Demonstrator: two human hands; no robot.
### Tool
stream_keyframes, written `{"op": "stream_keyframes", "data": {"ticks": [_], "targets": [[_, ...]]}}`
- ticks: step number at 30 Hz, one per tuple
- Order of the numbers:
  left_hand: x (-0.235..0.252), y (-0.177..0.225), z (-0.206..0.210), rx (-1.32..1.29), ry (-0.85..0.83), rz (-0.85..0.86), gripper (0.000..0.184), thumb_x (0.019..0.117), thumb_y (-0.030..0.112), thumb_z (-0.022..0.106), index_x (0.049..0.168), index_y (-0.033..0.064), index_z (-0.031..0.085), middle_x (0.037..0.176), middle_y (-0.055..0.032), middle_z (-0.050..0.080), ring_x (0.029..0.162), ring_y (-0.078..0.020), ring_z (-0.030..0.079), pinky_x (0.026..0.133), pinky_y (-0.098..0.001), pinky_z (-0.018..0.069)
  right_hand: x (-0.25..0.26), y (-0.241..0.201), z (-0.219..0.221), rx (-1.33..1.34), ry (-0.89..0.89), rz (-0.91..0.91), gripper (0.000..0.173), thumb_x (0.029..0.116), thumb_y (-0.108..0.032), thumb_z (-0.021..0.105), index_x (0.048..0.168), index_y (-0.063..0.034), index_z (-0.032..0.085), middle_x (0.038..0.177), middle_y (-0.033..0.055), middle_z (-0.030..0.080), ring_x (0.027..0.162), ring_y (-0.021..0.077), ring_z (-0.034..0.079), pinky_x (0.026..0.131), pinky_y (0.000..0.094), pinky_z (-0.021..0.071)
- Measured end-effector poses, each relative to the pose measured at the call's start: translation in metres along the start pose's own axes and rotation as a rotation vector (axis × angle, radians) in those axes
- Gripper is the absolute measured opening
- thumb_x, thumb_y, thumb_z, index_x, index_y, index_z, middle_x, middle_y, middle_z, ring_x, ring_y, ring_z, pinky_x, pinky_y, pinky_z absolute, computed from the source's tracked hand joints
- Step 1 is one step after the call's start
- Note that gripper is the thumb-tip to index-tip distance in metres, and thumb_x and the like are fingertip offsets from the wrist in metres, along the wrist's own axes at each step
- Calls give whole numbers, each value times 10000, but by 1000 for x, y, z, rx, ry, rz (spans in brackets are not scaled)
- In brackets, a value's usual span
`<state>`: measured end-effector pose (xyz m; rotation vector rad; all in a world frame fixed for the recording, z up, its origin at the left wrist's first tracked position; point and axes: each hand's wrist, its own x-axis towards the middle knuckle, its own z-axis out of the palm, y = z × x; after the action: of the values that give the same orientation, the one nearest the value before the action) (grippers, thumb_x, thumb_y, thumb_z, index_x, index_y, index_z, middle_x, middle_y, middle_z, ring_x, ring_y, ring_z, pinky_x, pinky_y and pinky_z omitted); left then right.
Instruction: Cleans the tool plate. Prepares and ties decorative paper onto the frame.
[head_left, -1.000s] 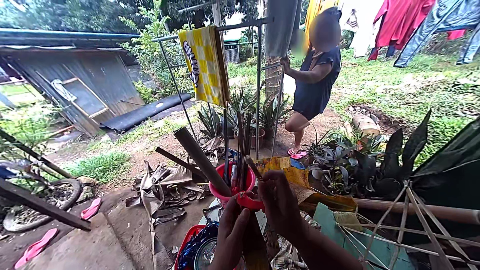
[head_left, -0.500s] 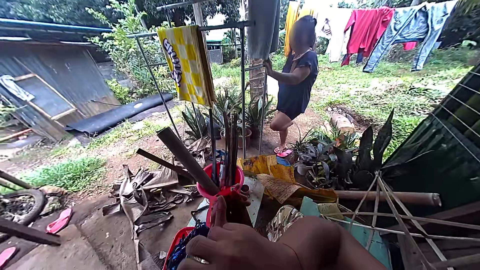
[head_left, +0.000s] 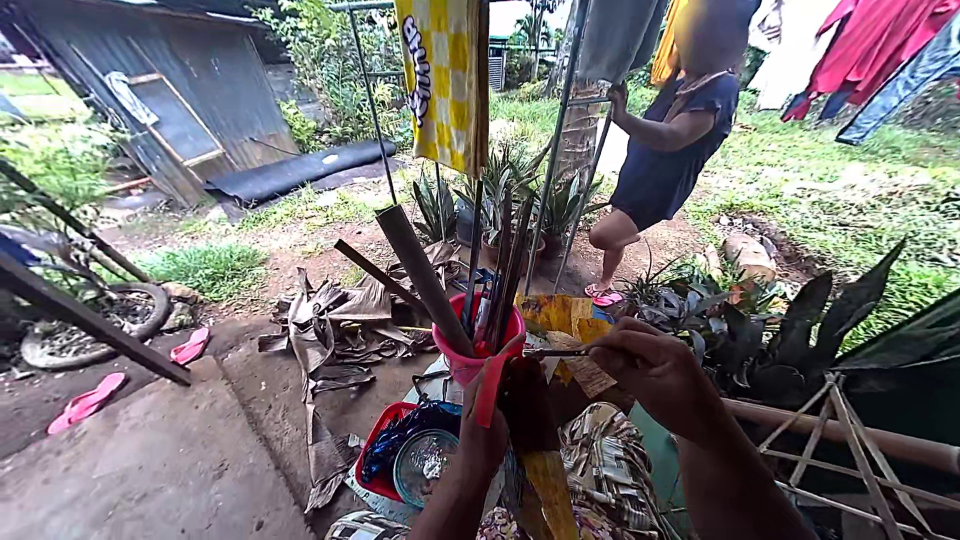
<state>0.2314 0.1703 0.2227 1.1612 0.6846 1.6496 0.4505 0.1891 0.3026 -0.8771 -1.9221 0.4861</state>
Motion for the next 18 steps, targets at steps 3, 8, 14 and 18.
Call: {"op": "stream_keyframes", "data": {"ticks": [3, 8, 14, 18], "targets": [[5, 0, -2, -5, -79, 11, 580, 1085, 364, 273, 1391, -36, 561, 1327, -144, 657, 1157, -232, 667, 993, -394, 544, 1, 0, -4, 20, -16, -5, 215, 988, -258, 649, 996, -82, 772, 883, -42, 640, 741, -30, 586, 651, 110, 505], [3, 4, -2, -1, -82, 29, 544, 1066, 353, 340, 1343, -51, 576, 1246, -100, 680, 1073, -148, 674, 950, -327, 549, 1, 2, -5, 27, -10, -4, 206, 983, -243, 644, 982, -82, 771, 881, -47, 638, 741, -37, 585, 656, 105, 504], [2, 7, -2, -23, -110, 54, 469, 1052, 205, 298, 1352, -46, 556, 1195, -95, 697, 1055, -169, 693, 934, -355, 573, 4, 7, 1, -31, -7, -44, 231, 992, -264, 632, 991, -84, 777, 850, -50, 632, 736, -40, 572, 655, 108, 487], [1, 3, -6, -39, -104, 60, 468, 1051, 253, 345, 1341, -32, 576, 1222, -100, 691, 1079, -188, 690, 947, -379, 570, 11, 13, -3, 26, -56, -13, 212, 988, -256, 648, 991, -84, 772, 855, -53, 638, 731, -35, 581, 652, 112, 500]]}}
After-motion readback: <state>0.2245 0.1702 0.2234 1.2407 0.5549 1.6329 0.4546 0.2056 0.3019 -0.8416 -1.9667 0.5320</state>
